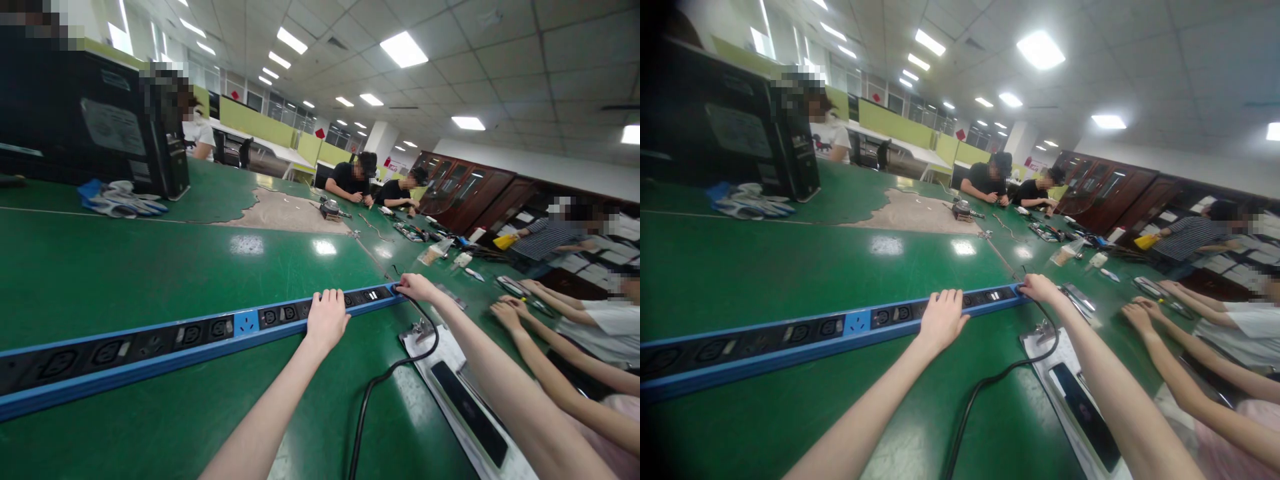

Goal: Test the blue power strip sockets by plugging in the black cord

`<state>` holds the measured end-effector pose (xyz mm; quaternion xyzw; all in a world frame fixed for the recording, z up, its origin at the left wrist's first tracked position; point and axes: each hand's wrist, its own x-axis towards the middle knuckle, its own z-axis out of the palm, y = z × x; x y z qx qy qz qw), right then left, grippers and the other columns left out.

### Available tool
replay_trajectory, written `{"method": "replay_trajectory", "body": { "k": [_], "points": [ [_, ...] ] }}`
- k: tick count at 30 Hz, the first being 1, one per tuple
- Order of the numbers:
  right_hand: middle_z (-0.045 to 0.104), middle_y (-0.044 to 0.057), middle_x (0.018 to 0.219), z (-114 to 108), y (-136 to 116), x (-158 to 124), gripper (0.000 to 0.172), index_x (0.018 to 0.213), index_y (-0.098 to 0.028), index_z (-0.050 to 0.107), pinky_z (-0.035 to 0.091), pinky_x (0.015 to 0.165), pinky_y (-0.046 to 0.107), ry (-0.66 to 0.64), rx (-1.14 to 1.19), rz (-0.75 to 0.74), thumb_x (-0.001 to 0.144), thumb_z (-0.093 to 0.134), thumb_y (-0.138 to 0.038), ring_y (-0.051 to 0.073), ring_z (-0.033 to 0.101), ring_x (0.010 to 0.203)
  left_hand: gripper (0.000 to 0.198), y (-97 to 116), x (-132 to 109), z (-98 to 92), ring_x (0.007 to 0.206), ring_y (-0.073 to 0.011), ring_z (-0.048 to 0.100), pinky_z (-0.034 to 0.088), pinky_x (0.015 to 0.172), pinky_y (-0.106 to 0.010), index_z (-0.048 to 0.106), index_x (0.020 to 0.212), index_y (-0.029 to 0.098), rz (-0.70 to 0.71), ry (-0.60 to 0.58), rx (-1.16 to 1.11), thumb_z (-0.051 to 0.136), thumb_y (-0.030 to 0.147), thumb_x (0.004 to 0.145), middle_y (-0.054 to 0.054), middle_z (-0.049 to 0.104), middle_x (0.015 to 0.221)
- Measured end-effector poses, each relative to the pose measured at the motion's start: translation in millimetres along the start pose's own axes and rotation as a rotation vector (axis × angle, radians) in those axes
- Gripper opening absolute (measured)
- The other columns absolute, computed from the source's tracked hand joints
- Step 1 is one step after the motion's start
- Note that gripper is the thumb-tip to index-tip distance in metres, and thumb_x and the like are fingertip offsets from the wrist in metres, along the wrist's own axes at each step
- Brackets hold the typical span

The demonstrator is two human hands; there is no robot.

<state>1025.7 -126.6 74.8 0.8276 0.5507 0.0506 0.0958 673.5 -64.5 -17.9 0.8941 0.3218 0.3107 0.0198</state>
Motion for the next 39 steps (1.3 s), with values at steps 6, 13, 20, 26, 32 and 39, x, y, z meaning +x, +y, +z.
{"method": "replay_trajectory", "body": {
  "k": [6, 13, 20, 26, 32, 39],
  "points": [
    [0.074, 0.004, 0.077, -7.4, 1.8, 18.8, 0.024, 0.087, -0.020, 0.071, 0.048, 0.068, 0.023, -0.146, 0.058, 0.031, 0.076, 0.072, -0.041, 0.020, 0.070, 0.075, 0.057, -0.2, 0.6, 1.4, 0.109, -0.0307, 0.052, 0.037, 0.098, -0.046, 0.051, 0.134, 0.012, 0.002, -0.002, 0.001, 0.065, 0.043, 0.089, -0.016, 0.061, 0.116],
    [0.070, 0.004, 0.067, -27.1, -12.3, 21.7, 0.027, 0.085, -0.017, 0.070, 0.051, 0.057, 0.025, -0.304, 0.216, 0.110, 0.073, 0.077, -0.040, 0.019, 0.067, 0.062, 0.056, -1.6, 0.8, 1.1, 0.108, -0.0306, 0.053, 0.037, 0.097, -0.046, 0.052, 0.134, 0.012, 0.005, -0.011, -0.007, 0.064, 0.043, 0.089, -0.017, 0.062, 0.115],
    [0.071, 0.004, 0.069, -28.1, -10.7, 16.4, 0.032, 0.086, -0.018, 0.066, 0.051, 0.055, 0.024, -0.313, 0.314, 0.122, 0.072, 0.079, -0.043, 0.019, 0.068, 0.064, 0.055, -1.8, 1.1, -1.1, 0.107, -0.0301, 0.053, 0.038, 0.097, -0.045, 0.052, 0.134, 0.014, 0.003, -0.012, -0.004, 0.063, 0.044, 0.090, -0.016, 0.062, 0.115],
    [0.075, 0.003, 0.078, 2.4, 3.1, -7.3, 0.025, 0.094, -0.021, 0.058, 0.053, 0.063, 0.024, -0.139, 0.456, 0.063, 0.084, 0.066, -0.043, 0.018, 0.072, 0.070, 0.055, -0.8, 2.6, -0.6, 0.107, -0.0306, 0.053, 0.037, 0.096, -0.046, 0.052, 0.133, 0.013, 0.002, -0.026, -0.007, 0.064, 0.044, 0.090, -0.016, 0.062, 0.114],
    [0.074, 0.003, 0.077, -3.8, 2.6, 10.8, 0.033, 0.095, -0.020, 0.059, 0.054, 0.057, 0.025, -0.302, 0.499, 0.183, 0.076, 0.077, -0.041, 0.021, 0.072, 0.064, 0.056, 0.0, 2.9, 4.4, 0.109, -0.0313, 0.053, 0.036, 0.098, -0.046, 0.051, 0.135, 0.013, -0.009, -0.019, -0.006, 0.063, 0.045, 0.090, -0.017, 0.062, 0.116],
    [0.071, 0.004, 0.078, -7.3, 3.9, 32.6, 0.043, 0.095, -0.019, 0.055, 0.056, 0.057, 0.027, -0.475, 0.581, 0.247, 0.073, 0.081, -0.045, 0.021, 0.072, 0.065, 0.056, -0.7, 1.8, 6.7, 0.108, -0.0314, 0.052, 0.036, 0.098, -0.046, 0.051, 0.135, 0.012, 0.001, -0.002, 0.000, 0.063, 0.044, 0.090, -0.018, 0.062, 0.117]
  ]
}}
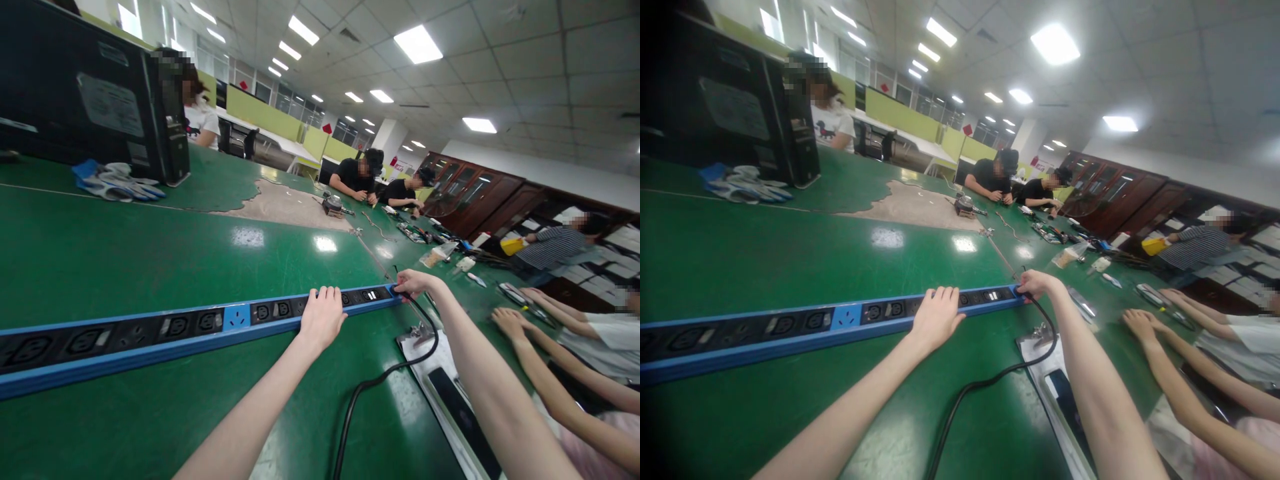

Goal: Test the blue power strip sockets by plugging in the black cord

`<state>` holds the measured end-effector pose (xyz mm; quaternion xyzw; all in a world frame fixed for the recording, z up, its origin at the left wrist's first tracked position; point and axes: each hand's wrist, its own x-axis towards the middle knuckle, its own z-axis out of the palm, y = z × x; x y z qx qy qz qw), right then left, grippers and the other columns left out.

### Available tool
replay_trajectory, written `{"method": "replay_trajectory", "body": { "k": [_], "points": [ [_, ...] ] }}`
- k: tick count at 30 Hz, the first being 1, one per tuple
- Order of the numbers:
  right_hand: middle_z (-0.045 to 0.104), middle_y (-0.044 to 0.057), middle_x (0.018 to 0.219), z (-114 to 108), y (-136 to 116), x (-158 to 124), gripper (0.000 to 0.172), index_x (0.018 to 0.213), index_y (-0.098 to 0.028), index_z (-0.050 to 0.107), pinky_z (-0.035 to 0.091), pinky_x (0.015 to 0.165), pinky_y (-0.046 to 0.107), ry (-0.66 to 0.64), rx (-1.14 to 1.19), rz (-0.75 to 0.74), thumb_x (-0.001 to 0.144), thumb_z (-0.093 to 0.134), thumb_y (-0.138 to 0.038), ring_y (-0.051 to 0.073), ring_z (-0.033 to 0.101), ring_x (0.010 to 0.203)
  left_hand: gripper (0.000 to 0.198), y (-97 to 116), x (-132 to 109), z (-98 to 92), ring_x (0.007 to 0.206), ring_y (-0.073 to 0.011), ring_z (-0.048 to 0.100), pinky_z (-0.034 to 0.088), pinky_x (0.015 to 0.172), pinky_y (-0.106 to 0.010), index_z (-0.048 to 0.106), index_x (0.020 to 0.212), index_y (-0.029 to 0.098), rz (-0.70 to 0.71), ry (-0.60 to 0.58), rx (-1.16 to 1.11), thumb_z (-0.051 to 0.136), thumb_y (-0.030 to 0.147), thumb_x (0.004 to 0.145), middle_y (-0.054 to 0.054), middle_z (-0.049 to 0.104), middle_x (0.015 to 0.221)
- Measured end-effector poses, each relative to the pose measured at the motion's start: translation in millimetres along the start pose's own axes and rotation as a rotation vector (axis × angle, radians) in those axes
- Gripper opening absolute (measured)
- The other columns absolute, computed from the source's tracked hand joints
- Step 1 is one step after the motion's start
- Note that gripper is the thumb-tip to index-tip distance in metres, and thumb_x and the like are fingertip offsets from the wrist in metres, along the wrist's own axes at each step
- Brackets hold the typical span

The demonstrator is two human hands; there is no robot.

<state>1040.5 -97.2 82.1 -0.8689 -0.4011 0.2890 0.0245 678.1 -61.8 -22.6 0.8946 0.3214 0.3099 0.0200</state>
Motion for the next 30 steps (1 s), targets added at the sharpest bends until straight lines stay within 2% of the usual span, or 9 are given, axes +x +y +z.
{"method": "replay_trajectory", "body": {
  "k": [4, 10, 12, 18, 21, 25, 30],
  "points": [
    [0.071, 0.005, 0.076, -3.2, 2.1, 7.4, 0.044, 0.094, -0.019, 0.054, 0.057, 0.058, 0.030, -0.046, 0.002, 0.045, 0.070, 0.083, -0.042, 0.023, 0.073, 0.065, 0.059, -0.4, 0.2, -2.6, 0.109, -0.0315, 0.052, 0.036, 0.099, -0.046, 0.051, 0.135, 0.010, 0.005, -0.011, -0.001, 0.064, 0.045, 0.090, -0.018, 0.062, 0.116],
    [0.074, 0.007, 0.084, 8.7, 21.2, -2.6, 0.034, 0.098, -0.021, 0.052, 0.056, 0.057, 0.028, 0.082, -0.054, -0.179, 0.083, 0.071, -0.045, 0.023, 0.074, 0.069, 0.057, -0.8, 0.9, -4.2, 0.109, -0.0314, 0.052, 0.036, 0.098, -0.046, 0.052, 0.134, 0.012, -0.012, -0.021, -0.011, 0.064, 0.044, 0.089, -0.018, 0.061, 0.116],
    [0.074, 0.008, 0.087, 11.5, 22.7, -4.4, 0.033, 0.098, -0.020, 0.051, 0.056, 0.056, 0.028, 0.106, -0.107, -0.211, 0.085, 0.069, -0.044, 0.023, 0.074, 0.067, 0.056, -0.9, 1.1, -4.3, 0.108, -0.0315, 0.052, 0.036, 0.098, -0.046, 0.052, 0.133, 0.011, -0.011, -0.023, -0.018, 0.065, 0.045, 0.089, -0.017, 0.061, 0.115],
    [0.071, 0.007, 0.088, 3.4, 17.2, 9.5, 0.039, 0.099, -0.019, 0.050, 0.058, 0.056, 0.028, 0.002, -0.092, -0.104, 0.081, 0.075, -0.043, 0.021, 0.073, 0.065, 0.057, -0.9, 0.7, -2.9, 0.109, -0.0309, 0.052, 0.036, 0.099, -0.045, 0.051, 0.134, 0.011, -0.005, -0.023, -0.004, 0.065, 0.045, 0.089, -0.017, 0.061, 0.115],
    [0.070, 0.004, 0.082, -5.3, 12.8, 21.4, 0.044, 0.098, -0.020, 0.048, 0.059, 0.059, 0.032, -0.105, -0.050, -0.028, 0.078, 0.078, -0.045, 0.022, 0.072, 0.065, 0.058, -0.8, 0.3, -1.9, 0.109, -0.0312, 0.052, 0.036, 0.099, -0.045, 0.051, 0.134, 0.011, 0.000, -0.020, 0.003, 0.065, 0.045, 0.089, -0.017, 0.061, 0.115],
    [0.070, 0.004, 0.072, -15.0, 2.7, 34.7, 0.053, 0.097, -0.019, 0.048, 0.058, 0.057, 0.034, -0.226, -0.120, 0.081, 0.069, 0.085, -0.046, 0.022, 0.071, 0.060, 0.057, -0.8, 0.1, -1.6, 0.108, -0.0311, 0.052, 0.036, 0.098, -0.045, 0.052, 0.133, 0.010, 0.000, -0.011, 0.009, 0.064, 0.044, 0.089, -0.017, 0.061, 0.115],
    [0.071, 0.006, 0.070, -14.3, 1.3, 34.6, 0.052, 0.094, -0.017, 0.054, 0.057, 0.057, 0.031, -0.162, -0.199, 0.087, 0.067, 0.085, -0.049, 0.022, 0.070, 0.058, 0.058, -1.8, 0.5, -1.2, 0.107, -0.0305, 0.052, 0.036, 0.098, -0.045, 0.051, 0.133, 0.009, 0.005, 0.001, 0.016, 0.065, 0.044, 0.089, -0.016, 0.061, 0.113]
  ]
}}
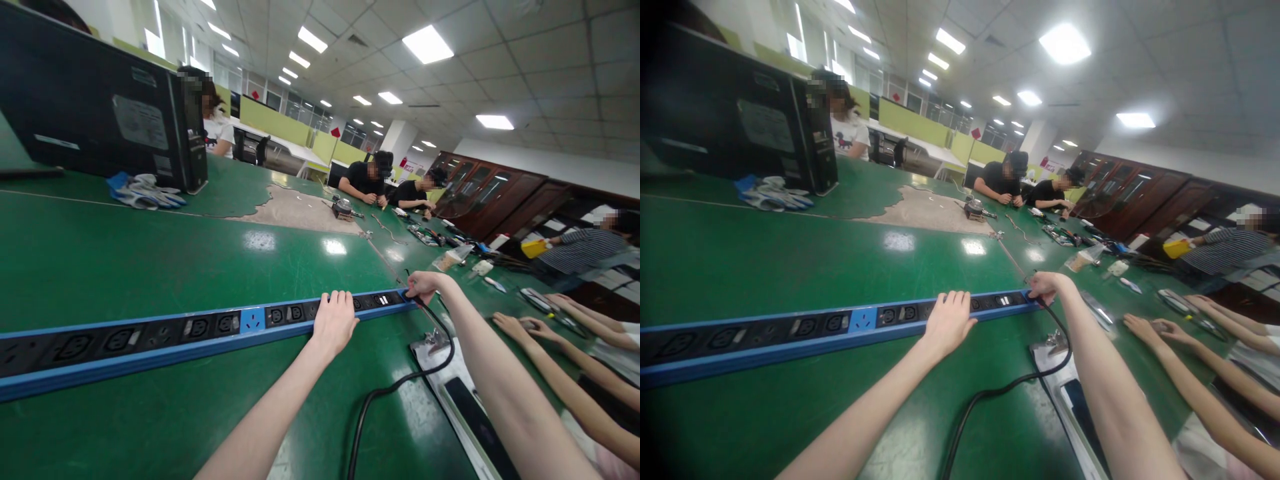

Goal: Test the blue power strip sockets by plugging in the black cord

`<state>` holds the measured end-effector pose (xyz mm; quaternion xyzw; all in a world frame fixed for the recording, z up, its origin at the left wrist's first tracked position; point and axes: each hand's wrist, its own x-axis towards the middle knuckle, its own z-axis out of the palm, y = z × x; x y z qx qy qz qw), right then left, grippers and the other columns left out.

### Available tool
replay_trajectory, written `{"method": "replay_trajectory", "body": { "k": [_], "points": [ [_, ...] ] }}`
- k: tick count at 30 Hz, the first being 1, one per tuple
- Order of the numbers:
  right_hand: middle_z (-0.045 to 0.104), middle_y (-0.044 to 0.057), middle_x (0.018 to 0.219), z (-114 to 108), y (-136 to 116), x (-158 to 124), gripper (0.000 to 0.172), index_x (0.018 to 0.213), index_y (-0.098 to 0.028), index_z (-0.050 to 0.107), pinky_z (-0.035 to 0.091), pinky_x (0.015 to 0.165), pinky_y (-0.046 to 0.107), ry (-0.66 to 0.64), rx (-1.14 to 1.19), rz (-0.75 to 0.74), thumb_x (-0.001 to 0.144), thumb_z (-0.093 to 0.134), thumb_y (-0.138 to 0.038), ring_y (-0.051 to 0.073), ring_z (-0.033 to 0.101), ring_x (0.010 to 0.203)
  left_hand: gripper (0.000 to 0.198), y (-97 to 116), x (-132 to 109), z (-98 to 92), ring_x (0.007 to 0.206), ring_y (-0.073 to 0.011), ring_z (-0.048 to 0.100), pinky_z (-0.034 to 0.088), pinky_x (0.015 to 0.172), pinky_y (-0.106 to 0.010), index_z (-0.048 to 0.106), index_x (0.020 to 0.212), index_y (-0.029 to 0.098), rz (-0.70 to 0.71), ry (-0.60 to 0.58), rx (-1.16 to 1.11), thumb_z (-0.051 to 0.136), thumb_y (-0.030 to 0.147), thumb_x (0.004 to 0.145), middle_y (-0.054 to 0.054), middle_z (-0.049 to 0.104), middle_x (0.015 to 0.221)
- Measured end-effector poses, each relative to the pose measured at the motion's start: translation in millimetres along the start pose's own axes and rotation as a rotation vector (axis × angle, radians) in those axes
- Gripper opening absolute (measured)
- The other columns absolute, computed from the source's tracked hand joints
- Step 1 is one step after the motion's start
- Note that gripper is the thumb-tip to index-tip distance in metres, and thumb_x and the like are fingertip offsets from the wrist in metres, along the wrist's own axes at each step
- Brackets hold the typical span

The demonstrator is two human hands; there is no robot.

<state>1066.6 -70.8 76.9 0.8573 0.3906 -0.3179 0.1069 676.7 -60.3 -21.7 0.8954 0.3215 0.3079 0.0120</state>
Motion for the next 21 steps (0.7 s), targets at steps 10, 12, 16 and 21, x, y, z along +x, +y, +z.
{"method": "replay_trajectory", "body": {
  "k": [10, 12, 16, 21],
  "points": [
    [0.075, 0.006, 0.078, 34.6, 10.3, -38.8, 0.029, 0.098, -0.019, 0.063, 0.049, 0.066, 0.023, 0.454, -0.267, -0.193, 0.086, 0.065, -0.045, 0.022, 0.073, 0.078, 0.054, 4.1, 1.3, -2.1, 0.107, -0.0312, 0.051, 0.036, 0.096, -0.045, 0.052, 0.130, 0.011, 0.006, -0.013, 0.001, 0.063, 0.044, 0.089, -0.017, 0.060, 0.114],
    [0.075, 0.005, 0.076, 41.0, 8.8, -43.4, 0.027, 0.097, -0.019, 0.062, 0.048, 0.068, 0.023, 0.506, -0.298, -0.184, 0.088, 0.064, -0.044, 0.021, 0.072, 0.079, 0.053, 5.5, 1.1, -3.7, 0.108, -0.0313, 0.051, 0.036, 0.096, -0.045, 0.052, 0.130, 0.011, 0.009, -0.015, -0.003, 0.062, 0.044, 0.090, -0.017, 0.060, 0.114],
    [0.076, 0.006, 0.082, 56.4, 14.5, -49.0, 0.030, 0.106, -0.018, 0.060, 0.048, 0.064, 0.022, 0.511, -0.175, -0.156, 0.096, 0.054, -0.046, 0.018, 0.072, 0.071, 0.054, 8.1, 0.1, -6.1, 0.109, -0.0314, 0.051, 0.036, 0.097, -0.045, 0.051, 0.132, 0.011, 0.015, -0.013, 0.001, 0.062, 0.044, 0.090, -0.017, 0.060, 0.115],
    [0.075, 0.009, 0.083, 54.7, 27.1, -45.9, 0.041, 0.106, -0.016, 0.060, 0.051, 0.061, 0.023, 0.378, -0.070, -0.165, 0.097, 0.048, -0.054, 0.018, 0.071, 0.068, 0.056, 10.5, -1.0, -6.8, 0.110, -0.0316, 0.051, 0.036, 0.097, -0.045, 0.051, 0.133, 0.010, 0.022, -0.007, 0.011, 0.061, 0.045, 0.090, -0.017, 0.060, 0.116]
  ]
}}
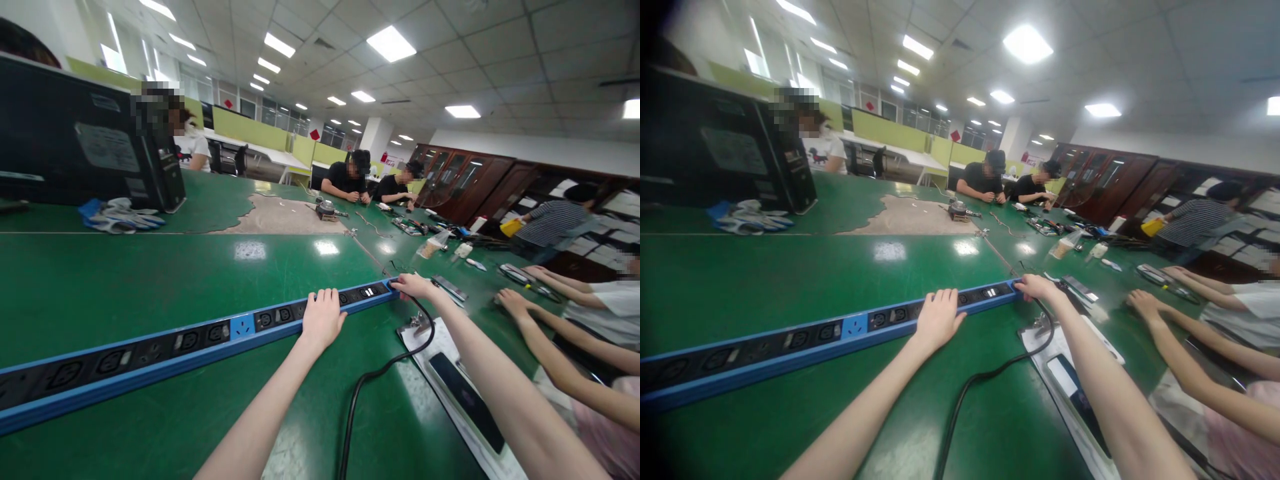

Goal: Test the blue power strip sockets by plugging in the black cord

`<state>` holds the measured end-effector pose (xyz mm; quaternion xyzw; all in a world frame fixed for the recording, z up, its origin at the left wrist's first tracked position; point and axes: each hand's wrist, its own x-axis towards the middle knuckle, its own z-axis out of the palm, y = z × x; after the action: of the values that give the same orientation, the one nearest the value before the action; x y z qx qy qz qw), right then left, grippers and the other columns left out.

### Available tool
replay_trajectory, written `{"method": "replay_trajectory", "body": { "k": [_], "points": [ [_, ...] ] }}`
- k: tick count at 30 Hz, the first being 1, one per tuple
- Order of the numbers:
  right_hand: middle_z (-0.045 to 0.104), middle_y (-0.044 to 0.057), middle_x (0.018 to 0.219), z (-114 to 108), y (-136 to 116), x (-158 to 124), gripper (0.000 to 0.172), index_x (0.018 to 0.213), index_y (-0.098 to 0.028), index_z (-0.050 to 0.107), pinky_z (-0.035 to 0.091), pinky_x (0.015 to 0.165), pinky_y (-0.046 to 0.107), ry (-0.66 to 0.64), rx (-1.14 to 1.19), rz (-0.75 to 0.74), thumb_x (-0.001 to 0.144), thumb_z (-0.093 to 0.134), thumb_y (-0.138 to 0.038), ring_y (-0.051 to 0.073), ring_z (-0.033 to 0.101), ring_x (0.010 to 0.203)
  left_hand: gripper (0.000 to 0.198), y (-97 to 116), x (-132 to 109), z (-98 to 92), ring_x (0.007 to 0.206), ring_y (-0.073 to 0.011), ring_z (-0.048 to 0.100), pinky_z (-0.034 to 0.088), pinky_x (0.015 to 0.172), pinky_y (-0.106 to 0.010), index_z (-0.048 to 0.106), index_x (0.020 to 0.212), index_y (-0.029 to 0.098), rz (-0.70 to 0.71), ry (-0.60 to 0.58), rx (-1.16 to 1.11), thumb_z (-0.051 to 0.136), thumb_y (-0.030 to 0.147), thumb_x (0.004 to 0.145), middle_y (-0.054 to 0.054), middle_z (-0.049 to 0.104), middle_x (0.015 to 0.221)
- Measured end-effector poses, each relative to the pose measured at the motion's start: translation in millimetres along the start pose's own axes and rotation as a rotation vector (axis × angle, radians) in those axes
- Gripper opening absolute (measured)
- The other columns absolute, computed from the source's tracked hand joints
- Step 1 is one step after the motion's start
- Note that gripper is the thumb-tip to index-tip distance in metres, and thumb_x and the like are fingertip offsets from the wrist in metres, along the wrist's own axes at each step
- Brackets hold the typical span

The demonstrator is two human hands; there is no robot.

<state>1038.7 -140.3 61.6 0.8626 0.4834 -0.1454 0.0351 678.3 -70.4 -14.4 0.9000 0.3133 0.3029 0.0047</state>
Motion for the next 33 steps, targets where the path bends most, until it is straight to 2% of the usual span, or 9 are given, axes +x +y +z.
{"method": "replay_trajectory", "body": {
  "k": [3, 6, 9, 13, 16, 21, 25, 28, 33],
  "points": [
    [0.074, 0.011, 0.087, -12.8, 4.3, 14.9, 0.044, 0.102, -0.015, 0.062, 0.053, 0.057, 0.026, -0.095, -0.031, 0.004, 0.091, 0.056, -0.057, 0.021, 0.070, 0.068, 0.055, 0.8, 0.7, 0.1, 0.110, -0.0315, 0.051, 0.036, 0.098, -0.045, 0.051, 0.132, 0.012, -0.006, -0.004, 0.006, 0.059, 0.046, 0.091, -0.017, 0.060, 0.116],
    [0.072, 0.011, 0.090, -25.9, 4.3, 32.1, 0.046, 0.100, -0.014, 0.065, 0.056, 0.057, 0.029, -0.243, -0.004, 0.018, 0.084, 0.065, -0.057, 0.021, 0.070, 0.068, 0.053, 2.0, 2.6, 0.3, 0.110, -0.0312, 0.052, 0.036, 0.098, -0.045, 0.052, 0.131, 0.013, -0.006, -0.008, 0.009, 0.059, 0.047, 0.091, -0.016, 0.060, 0.116],
    [0.070, 0.010, 0.080, -34.4, 2.3, 42.2, 0.047, 0.096, -0.013, 0.065, 0.058, 0.058, 0.033, -0.338, 0.015, 0.059, 0.079, 0.070, -0.056, 0.022, 0.069, 0.064, 0.052, 4.6, 4.3, 0.1, 0.110, -0.0311, 0.052, 0.037, 0.098, -0.045, 0.052, 0.132, 0.014, -0.010, -0.008, 0.017, 0.058, 0.047, 0.091, -0.016, 0.060, 0.116],
    [0.069, 0.008, 0.070, -37.5, -0.3, 40.1, 0.045, 0.090, -0.013, 0.066, 0.059, 0.059, 0.032, -0.342, 0.032, 0.067, 0.076, 0.072, -0.055, 0.022, 0.070, 0.064, 0.053, 8.0, 4.3, -2.1, 0.111, -0.0312, 0.052, 0.036, 0.099, -0.046, 0.050, 0.134, 0.016, -0.019, -0.005, 0.031, 0.058, 0.046, 0.091, -0.016, 0.060, 0.119],
    [0.071, 0.008, 0.069, -33.9, -1.4, 30.1, 0.041, 0.088, -0.014, 0.064, 0.059, 0.059, 0.031, -0.331, 0.053, 0.067, 0.080, 0.068, -0.055, 0.023, 0.071, 0.065, 0.053, 9.2, 4.2, -4.2, 0.111, -0.0315, 0.053, 0.037, 0.099, -0.047, 0.050, 0.134, 0.016, -0.020, -0.006, 0.036, 0.059, 0.045, 0.090, -0.016, 0.060, 0.118],
    [0.073, 0.010, 0.070, -24.4, -4.0, 8.1, 0.041, 0.091, -0.015, 0.065, 0.058, 0.057, 0.030, -0.221, 0.091, 0.007, 0.087, 0.060, -0.055, 0.024, 0.072, 0.066, 0.047, 18.4, 14.2, 0.1, 0.106, -0.0314, 0.054, 0.039, 0.096, -0.047, 0.057, 0.121, 0.016, -0.044, -0.056, 0.036, 0.065, 0.045, 0.085, -0.015, 0.062, 0.112],
    [0.073, 0.010, 0.069, -25.6, -9.8, -5.0, 0.044, 0.092, -0.015, 0.067, 0.057, 0.061, 0.030, -0.180, 0.075, -0.031, 0.087, 0.059, -0.058, 0.024, 0.072, 0.068, 0.061, 32.9, 26.5, 12.8, 0.109, -0.0324, 0.054, 0.038, 0.097, -0.048, 0.053, 0.132, 0.016, -0.051, -0.056, 0.036, 0.068, 0.051, 0.083, -0.016, 0.062, 0.115],
    [0.072, 0.010, 0.068, -30.7, -11.8, -4.7, 0.045, 0.092, -0.015, 0.068, 0.058, 0.063, 0.030, -0.219, 0.086, -0.022, 0.085, 0.062, -0.059, 0.023, 0.072, 0.067, 0.064, 38.1, 30.0, 20.9, 0.109, -0.0318, 0.054, 0.038, 0.096, -0.047, 0.051, 0.136, 0.018, -0.062, -0.042, 0.050, 0.069, 0.052, 0.084, -0.015, 0.062, 0.115],
    [0.072, 0.008, 0.066, -39.9, -9.5, 16.7, 0.045, 0.089, -0.013, 0.064, 0.060, 0.061, 0.031, -0.406, 0.103, 0.042, 0.084, 0.064, -0.058, 0.022, 0.072, 0.062, 0.065, 35.4, 30.2, 24.7, 0.108, -0.0314, 0.054, 0.040, 0.095, -0.046, 0.052, 0.134, 0.018, -0.037, -0.021, 0.052, 0.071, 0.052, 0.082, -0.014, 0.062, 0.115]
  ]
}}
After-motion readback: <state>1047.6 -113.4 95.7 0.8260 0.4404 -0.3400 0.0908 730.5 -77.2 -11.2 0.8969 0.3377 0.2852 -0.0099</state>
